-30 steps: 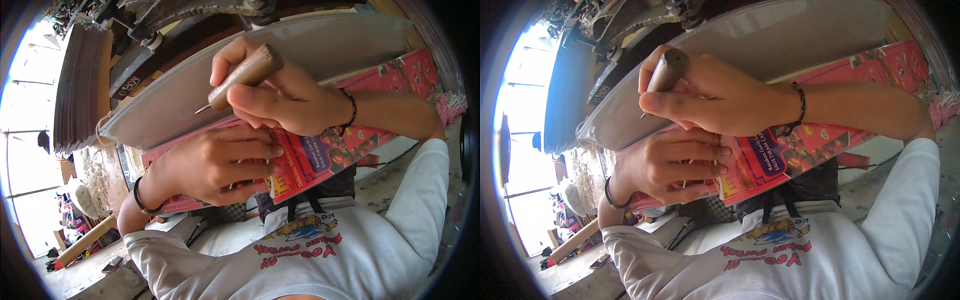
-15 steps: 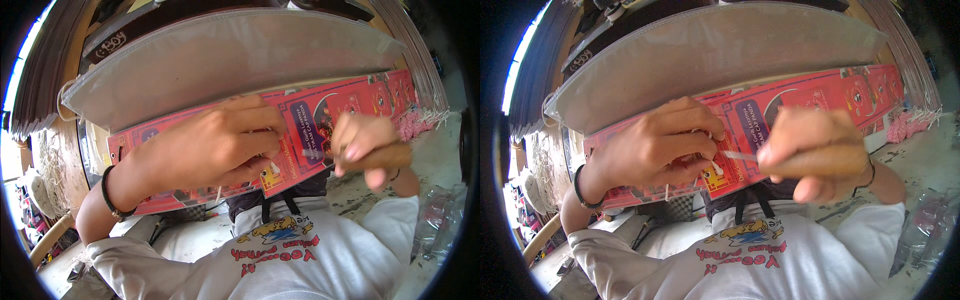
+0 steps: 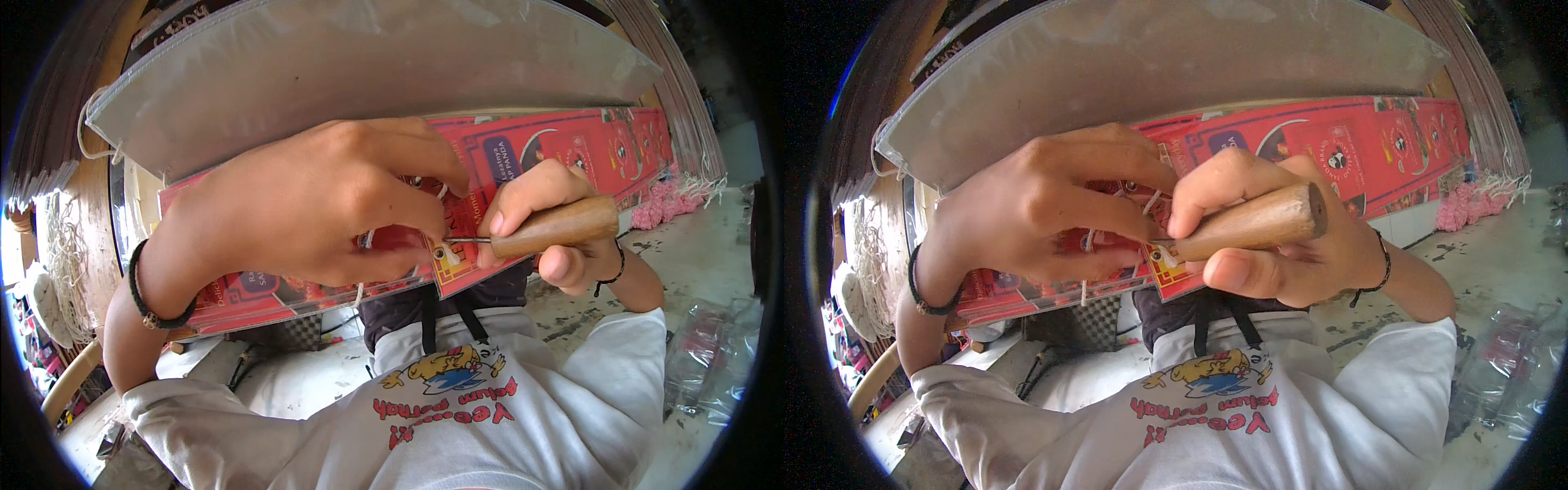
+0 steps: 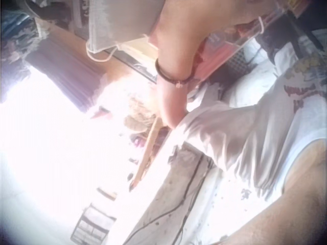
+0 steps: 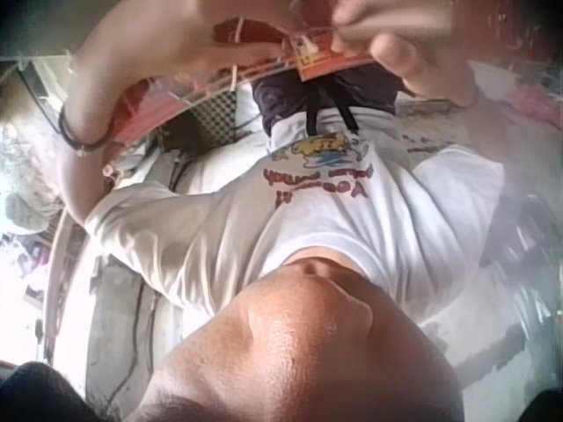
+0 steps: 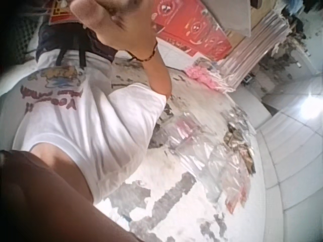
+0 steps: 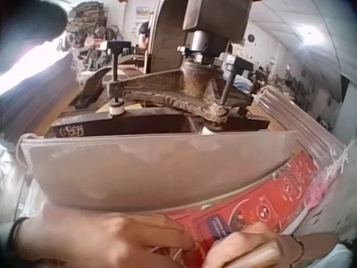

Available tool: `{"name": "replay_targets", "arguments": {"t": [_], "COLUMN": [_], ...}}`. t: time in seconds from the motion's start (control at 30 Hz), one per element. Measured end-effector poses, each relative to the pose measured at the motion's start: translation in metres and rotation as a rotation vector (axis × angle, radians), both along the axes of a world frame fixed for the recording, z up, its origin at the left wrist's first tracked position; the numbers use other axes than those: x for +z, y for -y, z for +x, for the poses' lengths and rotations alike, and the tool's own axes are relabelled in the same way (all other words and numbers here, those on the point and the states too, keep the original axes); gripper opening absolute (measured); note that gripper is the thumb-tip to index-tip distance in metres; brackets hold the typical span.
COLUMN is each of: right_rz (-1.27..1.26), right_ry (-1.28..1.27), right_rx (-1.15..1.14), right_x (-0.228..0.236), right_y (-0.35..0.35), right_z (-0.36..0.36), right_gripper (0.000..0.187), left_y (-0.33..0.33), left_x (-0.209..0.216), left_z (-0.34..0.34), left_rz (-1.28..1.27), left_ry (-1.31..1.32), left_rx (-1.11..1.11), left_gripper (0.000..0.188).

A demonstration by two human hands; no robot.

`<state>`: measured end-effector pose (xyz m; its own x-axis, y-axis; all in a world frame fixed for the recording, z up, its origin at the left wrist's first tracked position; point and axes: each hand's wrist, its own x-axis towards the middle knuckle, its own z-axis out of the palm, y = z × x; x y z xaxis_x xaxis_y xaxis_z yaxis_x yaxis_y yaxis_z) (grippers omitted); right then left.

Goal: The person threads a white string through holes in a red cardboard product label, ties the string, and then uses a hand-operated press to punch or secure parts of the assembly.

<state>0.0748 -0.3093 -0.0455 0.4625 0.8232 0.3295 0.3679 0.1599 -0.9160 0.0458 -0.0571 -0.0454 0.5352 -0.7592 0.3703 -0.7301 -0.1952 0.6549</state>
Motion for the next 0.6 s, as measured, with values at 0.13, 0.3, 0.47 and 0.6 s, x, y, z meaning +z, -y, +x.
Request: {"name": "replay_targets", "arguments": {"t": [0.13,0.3,0.47,0.6], "right_rz": [0.048,-0.059,-0.061,-0.004], "right_ry": [-0.238,-0.293,-0.190,0.190], "right_rx": [0.075,0.240,0.354,0.378], "right_x": [-0.012,-0.005,-0.001,0.001], "right_y": [0.016,0.024,0.018,0.012], "right_z": [-0.003,0.002,0.007,0.008], "right_gripper": [0.037,0.036,0.029,0.018], "left_y": [0.004,0.012,0.021,0.021], "left_x": [-0.009,-0.009,-0.005,-0.007], "left_z": [-0.003,-0.022,-0.032,-0.035], "left_rz": [-0.047,0.046,0.119,0.101], "left_ry": [0.091,0.270,0.462,0.495], "left_rx": [-0.046,0.022,0.059,0.076], "left_gripper": [0.027,0.021,0.015,0.013]}}
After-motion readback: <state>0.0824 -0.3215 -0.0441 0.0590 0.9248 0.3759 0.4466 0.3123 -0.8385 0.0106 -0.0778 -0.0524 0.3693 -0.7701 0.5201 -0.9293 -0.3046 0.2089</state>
